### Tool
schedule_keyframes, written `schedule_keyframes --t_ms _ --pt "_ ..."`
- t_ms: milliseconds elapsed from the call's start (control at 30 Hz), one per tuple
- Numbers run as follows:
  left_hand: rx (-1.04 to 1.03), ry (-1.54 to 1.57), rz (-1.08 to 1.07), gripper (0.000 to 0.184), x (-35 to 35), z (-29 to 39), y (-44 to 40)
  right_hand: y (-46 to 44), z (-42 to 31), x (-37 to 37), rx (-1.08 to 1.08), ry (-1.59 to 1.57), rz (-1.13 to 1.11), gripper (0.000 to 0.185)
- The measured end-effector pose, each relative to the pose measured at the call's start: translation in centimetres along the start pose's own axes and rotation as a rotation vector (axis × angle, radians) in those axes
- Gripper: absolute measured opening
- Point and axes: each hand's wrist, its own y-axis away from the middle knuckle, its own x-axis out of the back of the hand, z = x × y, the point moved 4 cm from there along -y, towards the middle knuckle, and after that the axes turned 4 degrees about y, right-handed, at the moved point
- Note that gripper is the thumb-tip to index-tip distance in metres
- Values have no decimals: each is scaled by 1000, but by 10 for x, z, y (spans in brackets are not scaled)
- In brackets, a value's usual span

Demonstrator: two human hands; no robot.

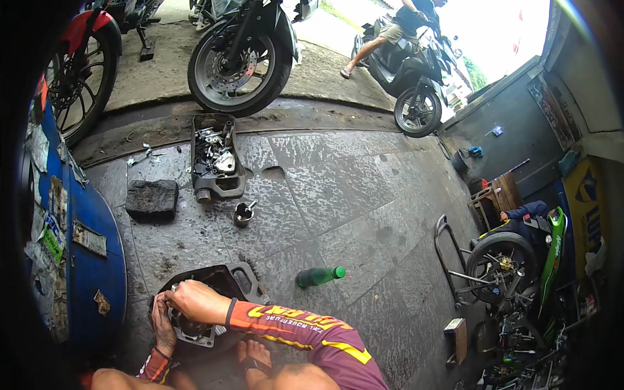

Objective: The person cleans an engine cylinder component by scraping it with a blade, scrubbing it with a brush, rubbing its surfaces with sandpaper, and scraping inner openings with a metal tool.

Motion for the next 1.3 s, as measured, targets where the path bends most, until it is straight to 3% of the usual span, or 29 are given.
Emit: schedule_keyframes --t_ms 33,100,233,367,467,500,600,733,1100,1200,1300 --pt "79 85 33 57 -2 -16 3 -3 5 10 -67 -50 -41 19" --pt "32 45 28 56 -1 -15 2 -3 11 13 -145 -92 -75 19" --pt "52 13 13 57 1 -11 2 -4 0 -9 -12 18 -10 19" --pt "19 63 36 58 1 -23 2 -2 7 13 -54 -107 165 21" --pt "63 45 -2 58 2 -14 2 -1 1 -9 58 -39 114 21" --pt "48 108 9 59 3 -29 3 -1 3 -4 -8 -128 20 18" --pt "15 124 41 60 -1 -20 2 3 7 14 -98 -131 60 18" --pt "35 37 31 62 0 -13 2 6 2 5 -74 -95 3 17" --pt "18 -41 17 62 1 -2 1 13 9 24 -117 -137 154 22" --pt "33 -49 24 63 1 2 0 21 6 20 -99 -179 67 23" --pt "37 -31 18 62 0 2 1 26 6 17 -37 -192 191 26"
